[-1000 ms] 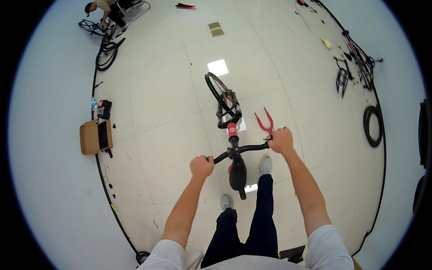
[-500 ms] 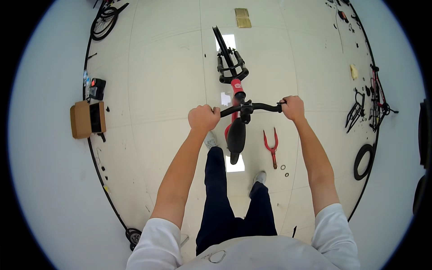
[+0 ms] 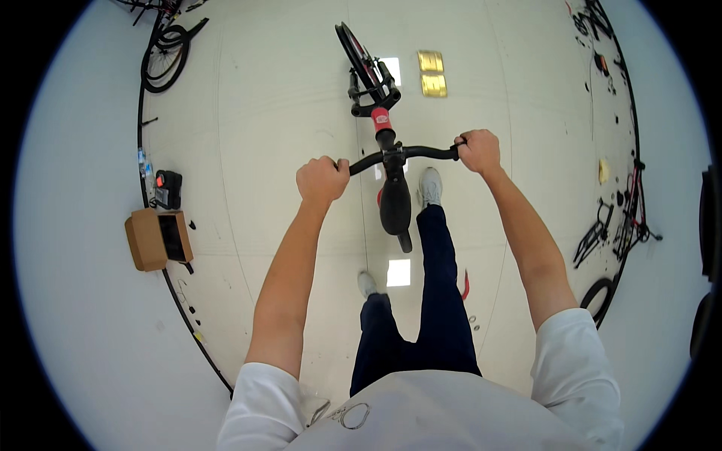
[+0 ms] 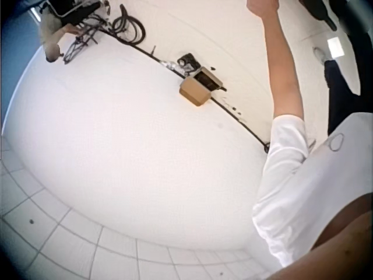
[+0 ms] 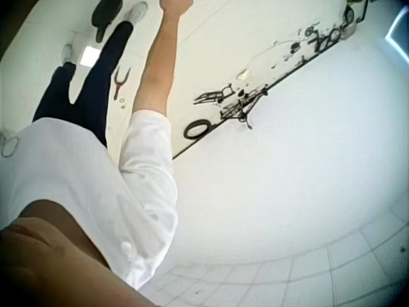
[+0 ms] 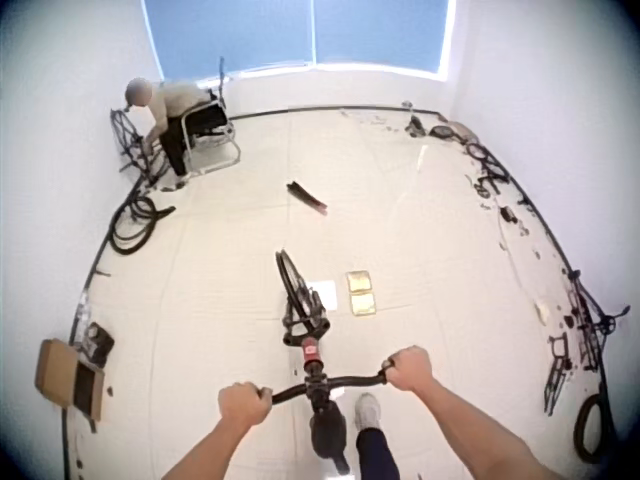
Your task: The person assembles a bicycle by attaching the front wheel to the fork and securing the handlebars. They use a wrench to tighten the wheel axle and an Allen key to fasten the handlebar bolts.
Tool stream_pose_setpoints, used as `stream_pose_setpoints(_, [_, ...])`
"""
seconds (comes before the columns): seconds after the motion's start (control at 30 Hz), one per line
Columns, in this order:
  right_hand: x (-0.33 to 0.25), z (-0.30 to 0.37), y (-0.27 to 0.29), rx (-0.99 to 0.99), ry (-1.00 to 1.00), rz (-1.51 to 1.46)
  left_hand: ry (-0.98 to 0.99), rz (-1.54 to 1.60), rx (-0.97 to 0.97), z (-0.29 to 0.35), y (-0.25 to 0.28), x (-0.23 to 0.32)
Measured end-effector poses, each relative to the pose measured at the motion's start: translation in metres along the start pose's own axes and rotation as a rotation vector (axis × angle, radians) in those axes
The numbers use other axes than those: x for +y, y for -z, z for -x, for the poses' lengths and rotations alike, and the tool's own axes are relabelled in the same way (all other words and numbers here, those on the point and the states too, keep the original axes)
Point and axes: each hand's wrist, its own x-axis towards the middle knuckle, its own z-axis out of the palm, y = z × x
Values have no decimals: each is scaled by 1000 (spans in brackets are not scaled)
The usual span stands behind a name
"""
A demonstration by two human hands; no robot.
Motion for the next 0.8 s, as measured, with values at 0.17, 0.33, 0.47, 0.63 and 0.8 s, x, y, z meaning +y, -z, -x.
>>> stream_pose_setpoints(0.17, [31,-142,15,-163,-58,121,116,-53,-209,-109,28,36])
stream_pose_setpoints(0.33, [28,-197,16,-113,106,-53,95,-74,-107,-167,56,44])
stream_pose_setpoints(0.47, [8,-274,27,-30,155,-53,121,36,-80,-225,76,32])
stream_pose_setpoints(0.63, [-27,-349,43,-162,136,19,114,28,35,-287,79,1])
stream_pose_setpoints(0.8, [-79,-426,58,-211,170,115,121,129,17,-343,102,-37])
